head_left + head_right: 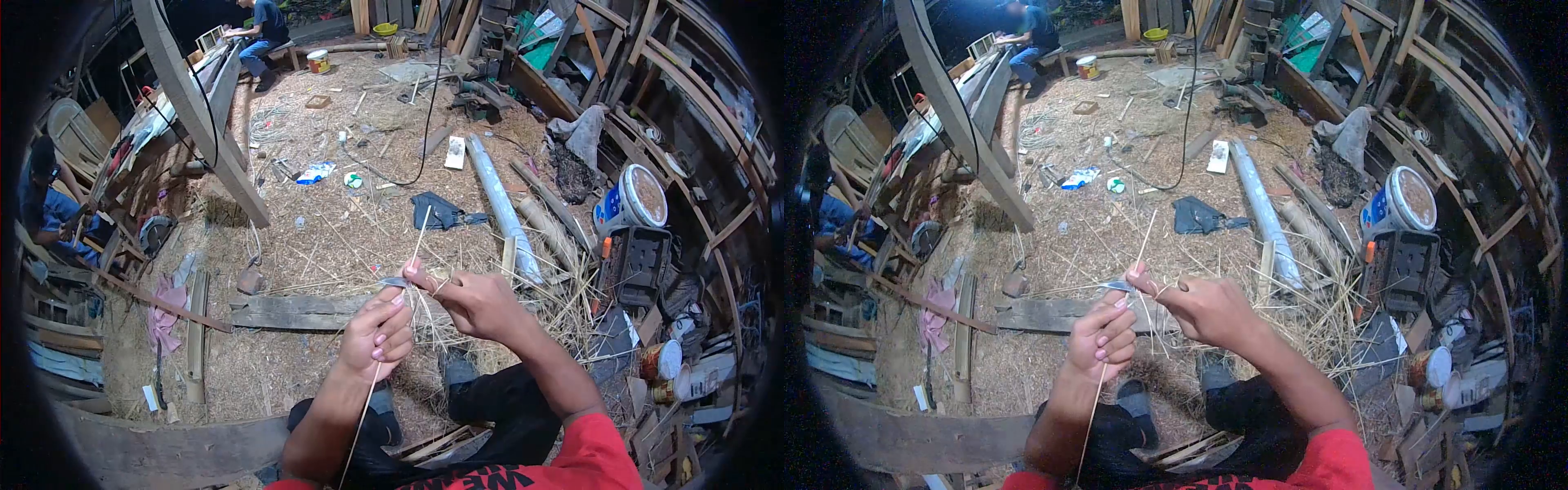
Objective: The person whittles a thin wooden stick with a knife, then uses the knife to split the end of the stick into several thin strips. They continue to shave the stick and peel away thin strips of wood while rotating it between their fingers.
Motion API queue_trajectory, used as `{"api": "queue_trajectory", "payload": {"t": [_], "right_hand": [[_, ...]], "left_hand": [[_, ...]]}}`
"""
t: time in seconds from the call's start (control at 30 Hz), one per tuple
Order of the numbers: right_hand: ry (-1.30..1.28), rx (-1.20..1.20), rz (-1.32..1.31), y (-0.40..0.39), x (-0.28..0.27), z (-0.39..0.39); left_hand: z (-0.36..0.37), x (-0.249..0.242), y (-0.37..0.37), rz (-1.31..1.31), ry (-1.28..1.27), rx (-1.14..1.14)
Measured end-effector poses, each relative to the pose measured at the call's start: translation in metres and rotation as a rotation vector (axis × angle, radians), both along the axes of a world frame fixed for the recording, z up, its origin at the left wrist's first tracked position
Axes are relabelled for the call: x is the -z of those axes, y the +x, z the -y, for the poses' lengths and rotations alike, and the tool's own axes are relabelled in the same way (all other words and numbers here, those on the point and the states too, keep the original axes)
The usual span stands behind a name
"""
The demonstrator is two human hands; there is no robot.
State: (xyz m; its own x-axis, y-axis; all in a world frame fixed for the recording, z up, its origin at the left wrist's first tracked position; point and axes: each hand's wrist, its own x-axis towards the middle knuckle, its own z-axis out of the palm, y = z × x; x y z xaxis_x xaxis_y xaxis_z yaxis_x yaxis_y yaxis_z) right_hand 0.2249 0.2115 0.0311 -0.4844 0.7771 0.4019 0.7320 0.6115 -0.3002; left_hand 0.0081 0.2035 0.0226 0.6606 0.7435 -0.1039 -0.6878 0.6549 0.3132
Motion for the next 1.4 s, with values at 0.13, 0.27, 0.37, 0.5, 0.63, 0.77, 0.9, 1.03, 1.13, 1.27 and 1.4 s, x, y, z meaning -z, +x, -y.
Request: {"api": "queue_trajectory", "payload": {"t": [0.13,0.27,0.37,0.5,0.63,0.77,0.9,1.03,1.13,1.27,1.4], "right_hand": [[0.042,0.072,-0.11,0.011,0.017,-0.021],[0.006,0.148,-0.128,0.018,0.015,-0.028],[-0.113,0.385,-0.297,0.052,0.019,-0.056],[-0.099,0.307,-0.514,0.068,0.013,-0.05],[-0.236,-0.028,-0.331,0.017,0.016,-0.007],[-0.146,-0.13,-0.086,-0.008,0.002,0.011],[-0.03,-0.031,-0.075,0.002,0.021,-0.004],[-0.051,0.05,-0.328,0.006,0.013,-0.015],[-0.176,0.355,-0.344,0.063,0.028,-0.057],[-0.355,0.385,-0.66,0.054,-0.004,-0.036],[-0.01,-0.129,-0.249,0.021,0.027,-0.012]], "left_hand": [[0.003,-0.007,0.006,-0.091,0.039,0.02],[0.001,-0.001,0.008,-0.1,0.071,0.048],[0.01,-0.001,0.01,-0.114,0.08,0.142],[0.011,-0.001,0.012,-0.024,0.018,0.141],[0.003,-0.002,0.006,0.058,-0.07,0.085],[0.0,0.004,-0.001,0.149,-0.177,0.095],[0.0,0.007,0.004,0.309,-0.212,0.112],[-0.001,0.007,0.006,0.3,-0.235,0.154],[0.009,0.0,0.011,0.312,-0.155,0.268],[0.007,0.001,0.012,0.24,-0.046,0.141],[0.002,-0.008,0.01,0.011,0.014,0.023]]}}
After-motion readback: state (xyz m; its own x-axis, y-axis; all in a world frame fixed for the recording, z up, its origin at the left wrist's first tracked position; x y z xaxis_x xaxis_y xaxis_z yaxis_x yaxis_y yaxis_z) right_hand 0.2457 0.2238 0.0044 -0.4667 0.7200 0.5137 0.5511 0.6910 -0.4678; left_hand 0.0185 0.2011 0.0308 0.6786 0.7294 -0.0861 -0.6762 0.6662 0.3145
